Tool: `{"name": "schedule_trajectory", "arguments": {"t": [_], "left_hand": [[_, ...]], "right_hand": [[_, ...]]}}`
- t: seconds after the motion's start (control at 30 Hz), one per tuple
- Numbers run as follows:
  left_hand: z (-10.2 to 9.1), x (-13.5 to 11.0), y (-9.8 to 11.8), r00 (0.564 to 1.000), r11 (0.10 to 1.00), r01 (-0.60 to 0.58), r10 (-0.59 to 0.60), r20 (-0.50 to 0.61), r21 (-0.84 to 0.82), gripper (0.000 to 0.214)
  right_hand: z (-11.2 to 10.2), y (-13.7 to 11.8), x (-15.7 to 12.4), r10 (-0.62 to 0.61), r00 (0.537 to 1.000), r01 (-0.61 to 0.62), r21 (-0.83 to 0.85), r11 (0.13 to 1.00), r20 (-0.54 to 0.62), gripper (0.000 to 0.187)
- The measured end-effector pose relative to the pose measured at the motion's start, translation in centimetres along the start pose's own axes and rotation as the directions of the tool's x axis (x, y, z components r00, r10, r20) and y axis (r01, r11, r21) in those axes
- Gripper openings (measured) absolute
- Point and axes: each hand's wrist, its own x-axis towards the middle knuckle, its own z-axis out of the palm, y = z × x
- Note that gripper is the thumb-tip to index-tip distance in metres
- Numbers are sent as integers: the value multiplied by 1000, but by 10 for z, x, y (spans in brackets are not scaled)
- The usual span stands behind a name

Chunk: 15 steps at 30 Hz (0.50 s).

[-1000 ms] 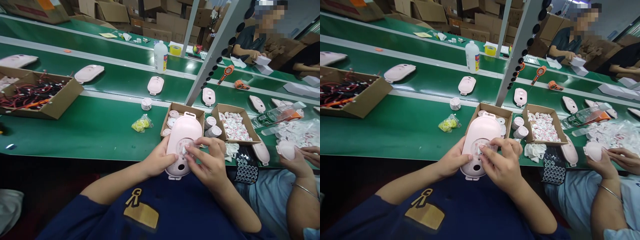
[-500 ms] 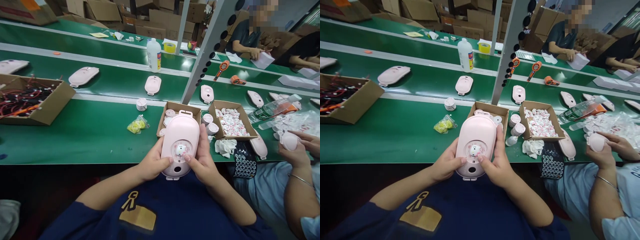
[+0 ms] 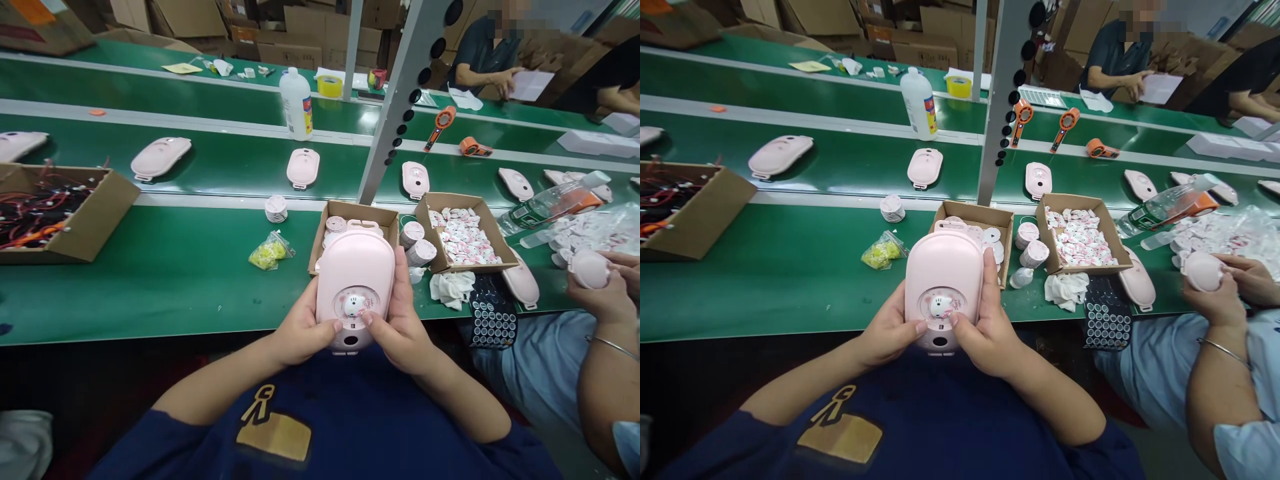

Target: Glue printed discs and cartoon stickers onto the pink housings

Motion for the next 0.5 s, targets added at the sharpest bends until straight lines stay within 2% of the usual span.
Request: {"name": "schedule_trajectory", "arguments": {"t": [0.13, 0.27, 0.37, 0.5], "left_hand": [[2, 1, 4, 999, 999, 27, -25, -37, 47, 69], [2, 3, 3, 991, 999, 55, -54, -123, 1, 69], [3, 3, 0, 981, 998, 53, -55, -188, -15, 70], [-4, 6, 3, 981, 999, 20, -14, -191, 28, 61]], "right_hand": [[0, 0, 1, -29, 999, 31, -75, 997, 26, 94], [2, 3, 3, -63, 997, 68, -125, 990, 42, 94], [7, 5, 3, -150, 988, 156, -204, 966, 44, 96], [6, 4, 3, -297, 948, 318, -241, 917, 117, 100]]}}
